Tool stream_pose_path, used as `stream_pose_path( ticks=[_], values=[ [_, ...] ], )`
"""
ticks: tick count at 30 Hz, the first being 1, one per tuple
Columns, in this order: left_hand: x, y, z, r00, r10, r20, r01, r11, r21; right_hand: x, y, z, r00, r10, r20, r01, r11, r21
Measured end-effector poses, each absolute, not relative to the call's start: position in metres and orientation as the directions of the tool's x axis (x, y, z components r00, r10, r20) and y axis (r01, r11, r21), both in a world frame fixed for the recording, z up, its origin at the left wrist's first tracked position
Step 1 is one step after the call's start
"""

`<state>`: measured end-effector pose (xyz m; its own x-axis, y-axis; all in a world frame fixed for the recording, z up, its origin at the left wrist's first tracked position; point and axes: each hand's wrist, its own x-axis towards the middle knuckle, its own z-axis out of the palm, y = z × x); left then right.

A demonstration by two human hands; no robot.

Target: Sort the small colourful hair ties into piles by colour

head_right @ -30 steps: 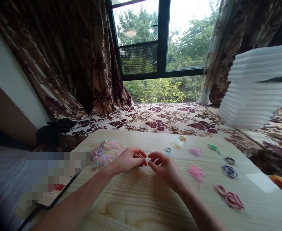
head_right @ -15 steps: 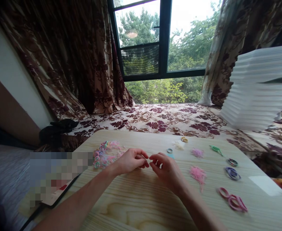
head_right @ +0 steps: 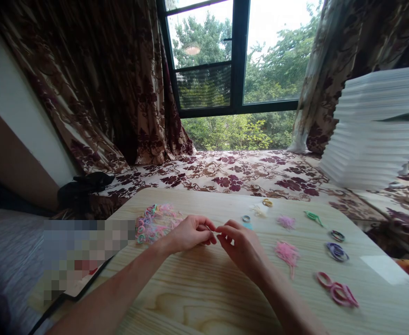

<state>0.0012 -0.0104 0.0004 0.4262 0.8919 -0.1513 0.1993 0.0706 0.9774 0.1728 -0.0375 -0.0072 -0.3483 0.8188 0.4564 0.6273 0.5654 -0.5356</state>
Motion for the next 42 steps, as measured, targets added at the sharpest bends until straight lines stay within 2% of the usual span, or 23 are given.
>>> stream_pose_path(
  ticks=[5, 16, 19, 24, 31, 37, 42],
  values=[
    [0.002, -0.012, 0.003, 0.43, 0.893, -0.133, 0.172, 0.064, 0.983, 0.174, -0.036, -0.011, -0.354, 0.788, 0.503, 0.626, 0.599, -0.499],
    [0.002, -0.013, 0.006, 0.41, 0.899, -0.152, 0.196, 0.076, 0.978, 0.174, -0.036, -0.008, -0.404, 0.777, 0.483, 0.638, 0.618, -0.459],
    [0.001, -0.013, 0.008, 0.4, 0.907, -0.135, 0.202, 0.056, 0.978, 0.178, -0.034, -0.006, -0.359, 0.785, 0.505, 0.653, 0.598, -0.465],
    [-0.003, -0.009, 0.005, 0.361, 0.927, -0.107, 0.224, 0.025, 0.974, 0.197, -0.024, -0.002, -0.178, 0.828, 0.531, 0.767, 0.455, -0.453],
    [-0.005, -0.004, 0.0, 0.333, 0.938, -0.092, 0.225, 0.016, 0.974, 0.241, -0.001, 0.015, 0.113, 0.865, 0.489, 0.933, 0.078, -0.352],
    [-0.008, -0.001, 0.002, 0.292, 0.954, -0.067, 0.203, 0.007, 0.979, 0.262, 0.022, 0.011, 0.199, 0.898, 0.393, 0.96, -0.097, -0.263],
    [-0.011, 0.003, 0.002, 0.223, 0.973, -0.055, 0.167, 0.017, 0.986, 0.262, 0.028, 0.004, 0.183, 0.931, 0.317, 0.975, -0.13, -0.179]
  ],
)
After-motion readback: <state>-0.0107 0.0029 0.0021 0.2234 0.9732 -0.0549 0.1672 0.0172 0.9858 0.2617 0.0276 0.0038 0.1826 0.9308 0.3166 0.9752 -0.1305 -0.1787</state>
